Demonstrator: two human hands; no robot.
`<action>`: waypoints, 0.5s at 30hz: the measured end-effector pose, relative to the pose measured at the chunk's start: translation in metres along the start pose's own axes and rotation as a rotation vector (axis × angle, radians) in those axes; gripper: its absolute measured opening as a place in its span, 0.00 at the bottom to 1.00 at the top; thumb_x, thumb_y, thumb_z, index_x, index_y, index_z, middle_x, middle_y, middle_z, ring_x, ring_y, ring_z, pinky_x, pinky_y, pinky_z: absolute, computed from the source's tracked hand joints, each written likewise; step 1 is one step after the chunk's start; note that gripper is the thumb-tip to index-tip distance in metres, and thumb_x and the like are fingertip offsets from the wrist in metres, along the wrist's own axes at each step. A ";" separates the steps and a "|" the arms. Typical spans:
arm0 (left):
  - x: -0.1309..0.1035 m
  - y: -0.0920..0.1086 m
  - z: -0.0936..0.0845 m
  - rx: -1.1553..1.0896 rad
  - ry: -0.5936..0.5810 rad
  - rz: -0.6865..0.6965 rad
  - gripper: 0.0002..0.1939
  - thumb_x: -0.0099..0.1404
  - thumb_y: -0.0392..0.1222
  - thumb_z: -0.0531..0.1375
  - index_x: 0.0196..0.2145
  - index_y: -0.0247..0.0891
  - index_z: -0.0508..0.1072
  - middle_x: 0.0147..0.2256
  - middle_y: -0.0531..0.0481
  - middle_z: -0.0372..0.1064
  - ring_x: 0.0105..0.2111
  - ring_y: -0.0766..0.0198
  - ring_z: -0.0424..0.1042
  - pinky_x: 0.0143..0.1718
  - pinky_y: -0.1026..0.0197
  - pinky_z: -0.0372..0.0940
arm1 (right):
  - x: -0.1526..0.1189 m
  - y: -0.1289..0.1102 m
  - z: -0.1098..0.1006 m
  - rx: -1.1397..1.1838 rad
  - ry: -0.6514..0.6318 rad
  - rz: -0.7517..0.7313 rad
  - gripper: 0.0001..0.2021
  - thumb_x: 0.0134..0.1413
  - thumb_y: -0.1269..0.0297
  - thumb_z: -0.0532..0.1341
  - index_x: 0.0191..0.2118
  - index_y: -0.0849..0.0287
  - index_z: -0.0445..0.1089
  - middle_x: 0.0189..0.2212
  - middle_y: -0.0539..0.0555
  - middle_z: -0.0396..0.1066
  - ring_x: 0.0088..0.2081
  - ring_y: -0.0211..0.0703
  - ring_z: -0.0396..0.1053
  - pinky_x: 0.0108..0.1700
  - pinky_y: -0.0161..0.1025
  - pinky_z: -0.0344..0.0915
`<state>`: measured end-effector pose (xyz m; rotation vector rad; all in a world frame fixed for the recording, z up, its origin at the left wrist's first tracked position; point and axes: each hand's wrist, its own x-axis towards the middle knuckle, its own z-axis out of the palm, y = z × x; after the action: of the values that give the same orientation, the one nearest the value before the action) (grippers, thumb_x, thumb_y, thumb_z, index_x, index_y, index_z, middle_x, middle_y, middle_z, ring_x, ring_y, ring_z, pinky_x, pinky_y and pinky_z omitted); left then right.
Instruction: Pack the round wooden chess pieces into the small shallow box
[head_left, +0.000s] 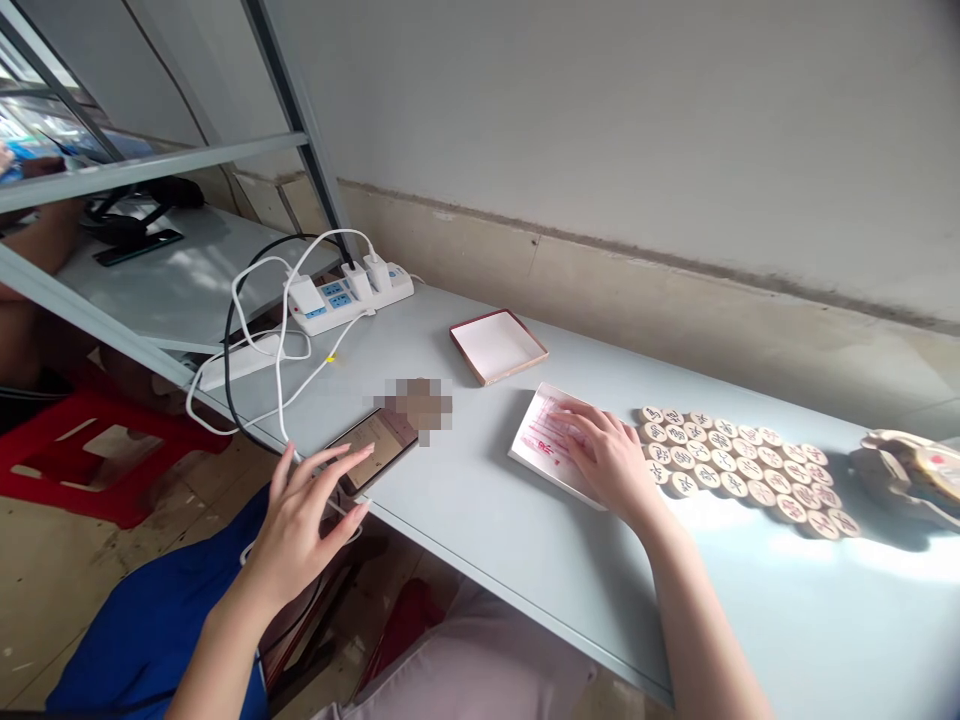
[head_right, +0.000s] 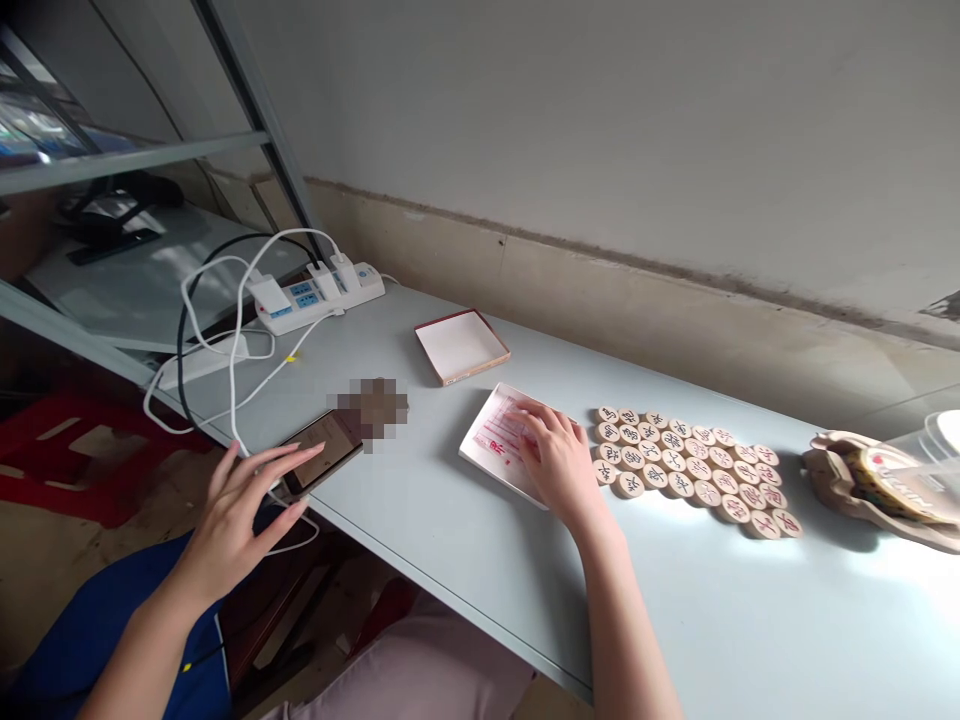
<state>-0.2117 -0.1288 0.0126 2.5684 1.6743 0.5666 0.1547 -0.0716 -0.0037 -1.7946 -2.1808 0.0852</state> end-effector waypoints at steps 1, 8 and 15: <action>0.004 0.003 0.000 -0.029 -0.020 -0.006 0.26 0.65 0.48 0.51 0.59 0.45 0.53 0.57 0.47 0.60 0.57 0.54 0.58 0.62 0.40 0.35 | 0.000 0.000 0.000 0.002 0.002 -0.003 0.17 0.57 0.69 0.48 0.49 0.50 0.66 0.54 0.50 0.63 0.51 0.49 0.60 0.49 0.48 0.57; 0.014 0.007 -0.008 -0.126 0.198 -0.013 0.21 0.66 0.45 0.49 0.56 0.44 0.57 0.54 0.47 0.64 0.56 0.55 0.59 0.62 0.40 0.32 | 0.000 0.001 0.000 0.009 0.010 -0.005 0.18 0.56 0.70 0.48 0.49 0.50 0.66 0.54 0.50 0.63 0.51 0.48 0.60 0.49 0.47 0.57; -0.015 -0.015 -0.010 0.003 0.283 0.010 0.16 0.63 0.40 0.52 0.49 0.45 0.66 0.45 0.48 0.72 0.48 0.55 0.67 0.62 0.41 0.37 | 0.000 -0.002 -0.003 0.008 -0.019 0.015 0.18 0.57 0.70 0.48 0.49 0.49 0.66 0.54 0.49 0.62 0.51 0.50 0.60 0.49 0.49 0.57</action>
<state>-0.2338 -0.1371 0.0146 2.6002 1.7378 0.9684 0.1536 -0.0726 -0.0006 -1.8138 -2.1766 0.1140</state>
